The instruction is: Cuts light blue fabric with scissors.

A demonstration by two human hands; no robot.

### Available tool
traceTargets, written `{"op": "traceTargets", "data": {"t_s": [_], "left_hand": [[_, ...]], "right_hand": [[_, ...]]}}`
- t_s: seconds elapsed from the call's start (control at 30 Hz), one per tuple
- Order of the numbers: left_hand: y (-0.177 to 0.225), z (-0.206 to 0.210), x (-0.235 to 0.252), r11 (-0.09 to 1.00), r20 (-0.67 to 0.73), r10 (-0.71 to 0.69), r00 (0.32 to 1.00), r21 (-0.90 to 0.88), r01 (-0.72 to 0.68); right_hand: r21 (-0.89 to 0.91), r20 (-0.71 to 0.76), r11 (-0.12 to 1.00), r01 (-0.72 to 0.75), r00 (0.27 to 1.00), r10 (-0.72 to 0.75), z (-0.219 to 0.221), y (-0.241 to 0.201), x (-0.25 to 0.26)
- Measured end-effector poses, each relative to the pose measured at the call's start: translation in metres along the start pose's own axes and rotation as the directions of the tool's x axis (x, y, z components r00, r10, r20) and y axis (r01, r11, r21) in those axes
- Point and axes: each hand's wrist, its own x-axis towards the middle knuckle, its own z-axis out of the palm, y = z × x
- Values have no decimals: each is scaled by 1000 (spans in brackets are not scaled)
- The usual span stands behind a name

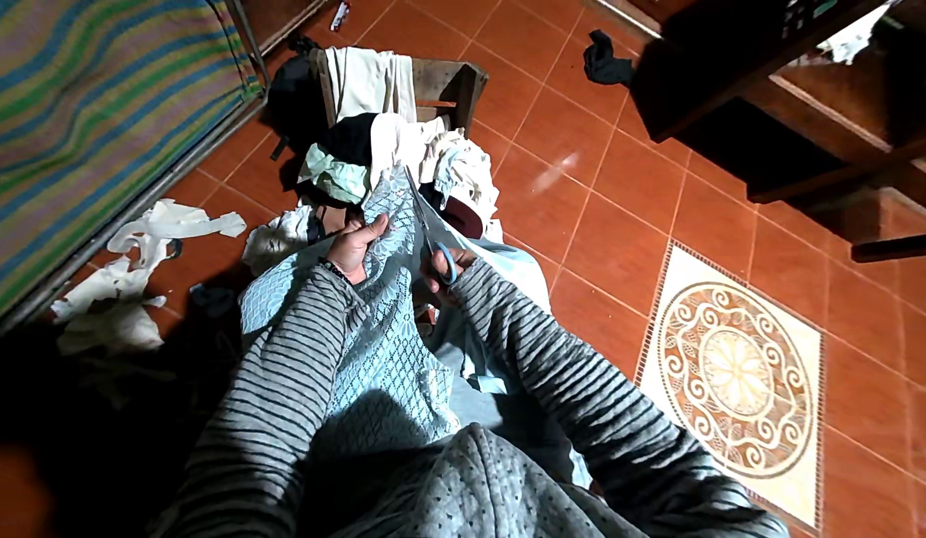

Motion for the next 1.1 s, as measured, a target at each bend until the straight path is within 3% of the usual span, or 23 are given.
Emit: {"op": "traceTargets", "data": {"t_s": [0.5,0.83,0.97,1.1], "left_hand": [[1,1,-2,1000,25,-2,1000,-2,2],[1,0,-3,999,59,-37,998,-22,38],[-2,-4,0,999,94,-27,995,-32,30],[-1,-3,-2,999,78,-46,996,-1,47]], "right_hand": [[24,-19,999,-35,999,36,2,-12,4],[116,-45,980,163,986,-159,-5,19,17],[138,9,981,134,991,-136,-12,15,13],[116,-27,993,4,1000,0,-3,-7,1]]}}
